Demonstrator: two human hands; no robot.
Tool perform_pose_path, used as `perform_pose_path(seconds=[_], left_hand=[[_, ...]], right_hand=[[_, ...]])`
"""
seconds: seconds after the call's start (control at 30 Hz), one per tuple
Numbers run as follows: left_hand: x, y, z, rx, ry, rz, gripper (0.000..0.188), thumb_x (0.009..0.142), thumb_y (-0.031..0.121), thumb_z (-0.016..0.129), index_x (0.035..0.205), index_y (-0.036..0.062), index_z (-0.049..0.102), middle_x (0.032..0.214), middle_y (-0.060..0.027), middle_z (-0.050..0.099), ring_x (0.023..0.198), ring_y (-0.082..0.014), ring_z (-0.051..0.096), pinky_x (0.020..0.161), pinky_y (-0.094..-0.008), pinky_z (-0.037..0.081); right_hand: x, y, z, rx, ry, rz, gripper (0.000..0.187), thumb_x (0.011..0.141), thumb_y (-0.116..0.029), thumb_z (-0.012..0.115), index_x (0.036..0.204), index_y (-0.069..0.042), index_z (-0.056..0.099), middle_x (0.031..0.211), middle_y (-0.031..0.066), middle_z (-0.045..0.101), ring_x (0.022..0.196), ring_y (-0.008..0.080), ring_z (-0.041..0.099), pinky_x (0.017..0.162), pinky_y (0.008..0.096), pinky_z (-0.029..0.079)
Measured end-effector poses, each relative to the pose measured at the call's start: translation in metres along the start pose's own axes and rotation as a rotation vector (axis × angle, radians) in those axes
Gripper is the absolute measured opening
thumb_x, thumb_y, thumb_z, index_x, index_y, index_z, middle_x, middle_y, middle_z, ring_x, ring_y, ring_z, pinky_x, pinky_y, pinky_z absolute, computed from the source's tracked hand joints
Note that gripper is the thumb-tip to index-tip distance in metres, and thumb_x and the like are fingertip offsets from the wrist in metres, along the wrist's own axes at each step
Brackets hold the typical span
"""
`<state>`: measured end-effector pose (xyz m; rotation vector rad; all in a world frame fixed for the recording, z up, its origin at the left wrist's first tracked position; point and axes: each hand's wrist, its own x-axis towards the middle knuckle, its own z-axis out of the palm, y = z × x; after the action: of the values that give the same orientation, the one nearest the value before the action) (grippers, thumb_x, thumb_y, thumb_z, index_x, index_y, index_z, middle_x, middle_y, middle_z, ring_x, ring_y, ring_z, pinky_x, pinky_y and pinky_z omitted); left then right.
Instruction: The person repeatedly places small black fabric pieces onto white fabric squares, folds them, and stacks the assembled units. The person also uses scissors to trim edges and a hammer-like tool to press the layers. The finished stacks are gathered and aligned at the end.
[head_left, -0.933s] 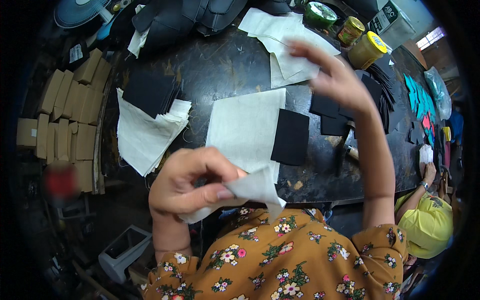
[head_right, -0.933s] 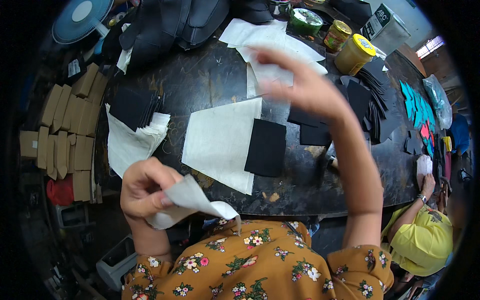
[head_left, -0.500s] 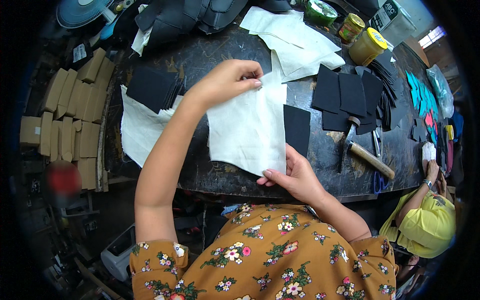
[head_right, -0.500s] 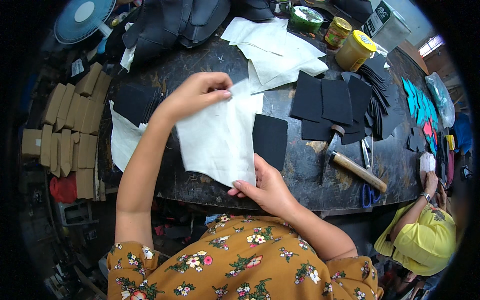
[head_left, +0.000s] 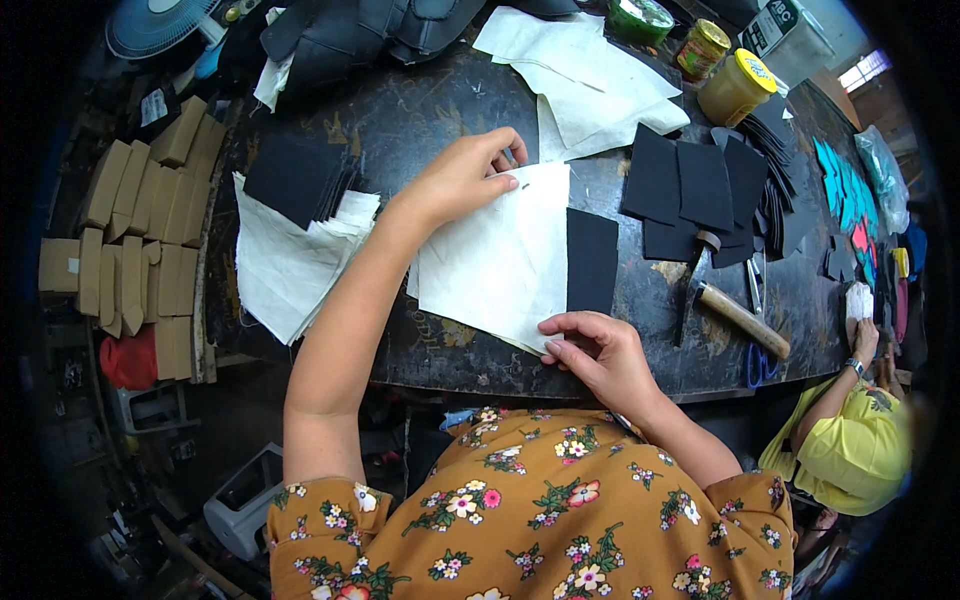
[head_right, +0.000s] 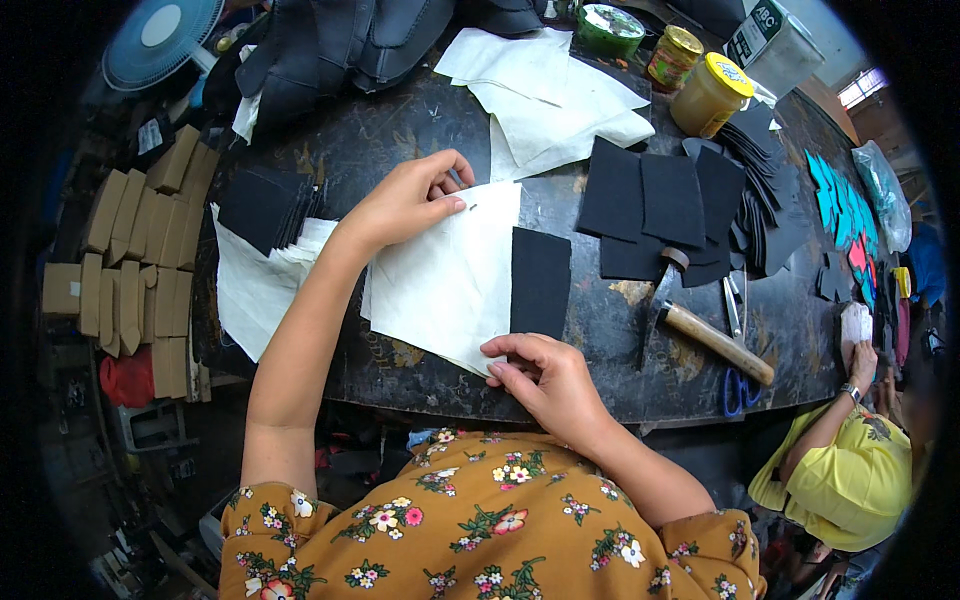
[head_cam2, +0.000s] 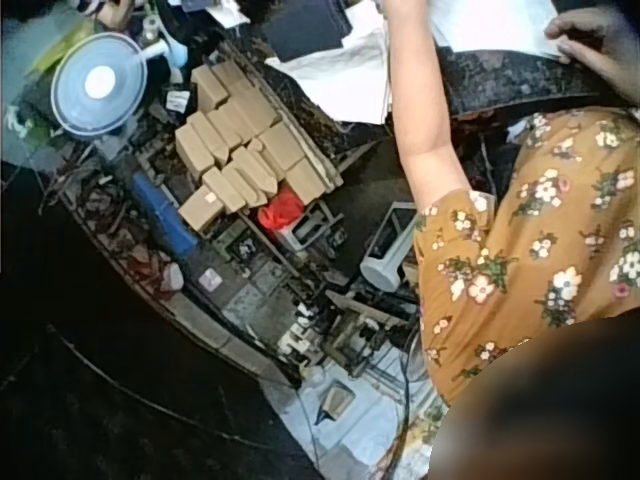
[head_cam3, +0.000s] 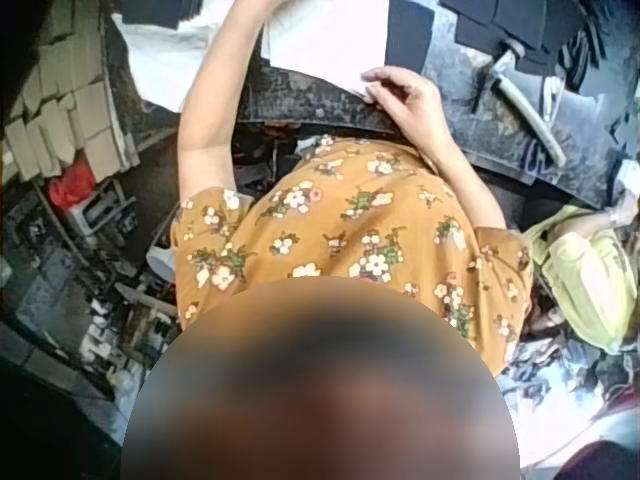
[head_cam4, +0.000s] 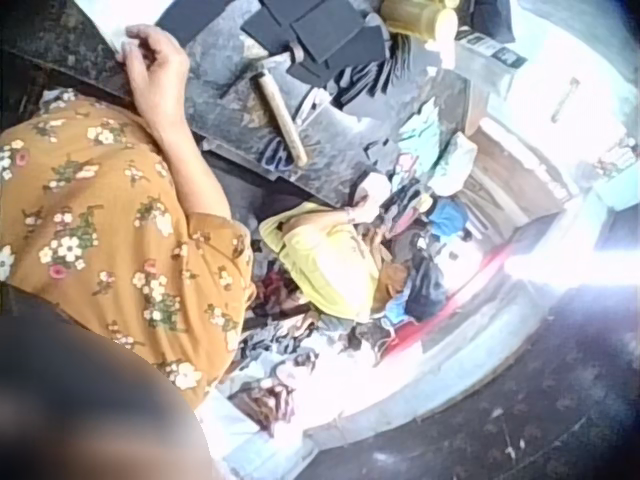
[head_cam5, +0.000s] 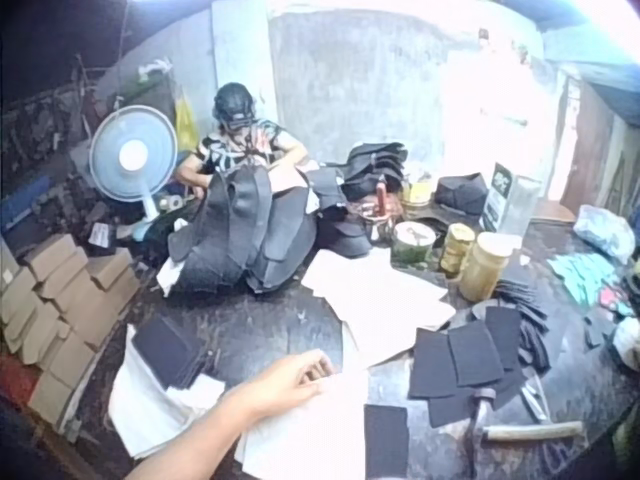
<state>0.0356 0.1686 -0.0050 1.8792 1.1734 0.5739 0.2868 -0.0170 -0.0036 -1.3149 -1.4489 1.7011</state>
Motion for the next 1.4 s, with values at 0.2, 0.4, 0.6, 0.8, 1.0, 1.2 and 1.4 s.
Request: perform_pose_path(seconds=[0.2,0.4,0.6,0.8,1.0,1.2,1.4], left_hand=[[0.002,-0.001,0.005,0.039,0.051,0.012,0.024,0.094,0.007,0.075,0.115,0.0013,0.066,0.091,-0.0105,0.074,0.083,-0.0162,0.068,0.077,-0.0325,0.052],[-0.003,0.008,0.004,0.12,0.087,-0.001,0.029,0.093,0.011,0.077,0.119,0.0028,0.065,0.094,-0.0121,0.074,0.085,-0.0181,0.068,0.079,-0.0334,0.053],[-0.07,0.007,-0.008,0.197,0.258,-0.098,0.044,0.093,0.012,0.075,0.135,0.0063,0.06,0.112,-0.0144,0.072,0.092,-0.0204,0.069,0.084,-0.0338,0.055],[-0.146,0.001,0.031,-0.304,0.534,-0.235,0.038,0.092,-0.004,0.073,0.129,0.0,0.067,0.116,-0.0073,0.069,0.09,-0.0097,0.067,0.077,-0.0237,0.055],[-0.152,-0.005,0.041,-0.147,0.648,-0.232,0.034,0.091,-0.007,0.072,0.125,-0.0036,0.071,0.131,-0.0121,0.068,0.085,-0.0088,0.069,0.069,-0.0224,0.056],[-0.143,-0.009,0.036,-0.048,0.667,-0.21,0.043,0.093,-0.009,0.071,0.135,-0.0029,0.066,0.135,-0.0115,0.066,0.087,-0.0079,0.068,0.066,-0.0213,0.055],[-0.147,0.004,0.039,0.101,0.68,-0.204,0.046,0.093,-0.005,0.071,0.138,0.0006,0.065,0.137,-0.0123,0.065,0.093,-0.0161,0.071,0.076,-0.0283,0.058]], right_hand=[[0.005,-0.005,0.006,0.056,-0.06,0.075,0.021,0.105,-0.003,0.068,0.125,0.004,0.073,0.103,0.0075,0.078,0.093,0.0125,0.077,0.077,0.0251,0.061],[0.007,-0.005,0.002,0.116,-0.049,0.16,0.021,0.107,-0.007,0.068,0.125,0.003,0.073,0.1,0.0068,0.078,0.09,0.0117,0.077,0.075,0.0241,0.06],[0.008,-0.003,-0.003,0.176,-0.054,0.173,0.024,0.108,-0.006,0.065,0.128,0.004,0.07,0.105,0.0068,0.076,0.09,0.0123,0.077,0.074,0.0237,0.059],[0.009,-0.005,-0.003,0.145,-0.054,0.18,0.024,0.108,-0.006,0.064,0.129,0.004,0.07,0.105,0.0075,0.076,0.092,0.0127,0.077,0.075,0.0239,0.059],[0.007,-0.005,-0.001,0.126,-0.04,0.178,0.024,0.108,-0.006,0.064,0.129,0.003,0.071,0.105,0.0071,0.077,0.094,0.012,0.076,0.076,0.0237,0.059],[0.006,-0.003,0.0,0.107,-0.052,0.111,0.024,0.108,-0.007,0.065,0.129,0.004,0.071,0.102,0.0056,0.076,0.092,0.0111,0.076,0.074,0.0237,0.059],[0.009,-0.011,-0.013,-0.047,-0.069,0.1,0.021,0.104,-0.009,0.071,0.123,0.0,0.074,0.09,0.0034,0.072,0.078,0.0077,0.07,0.07,0.0245,0.057]])
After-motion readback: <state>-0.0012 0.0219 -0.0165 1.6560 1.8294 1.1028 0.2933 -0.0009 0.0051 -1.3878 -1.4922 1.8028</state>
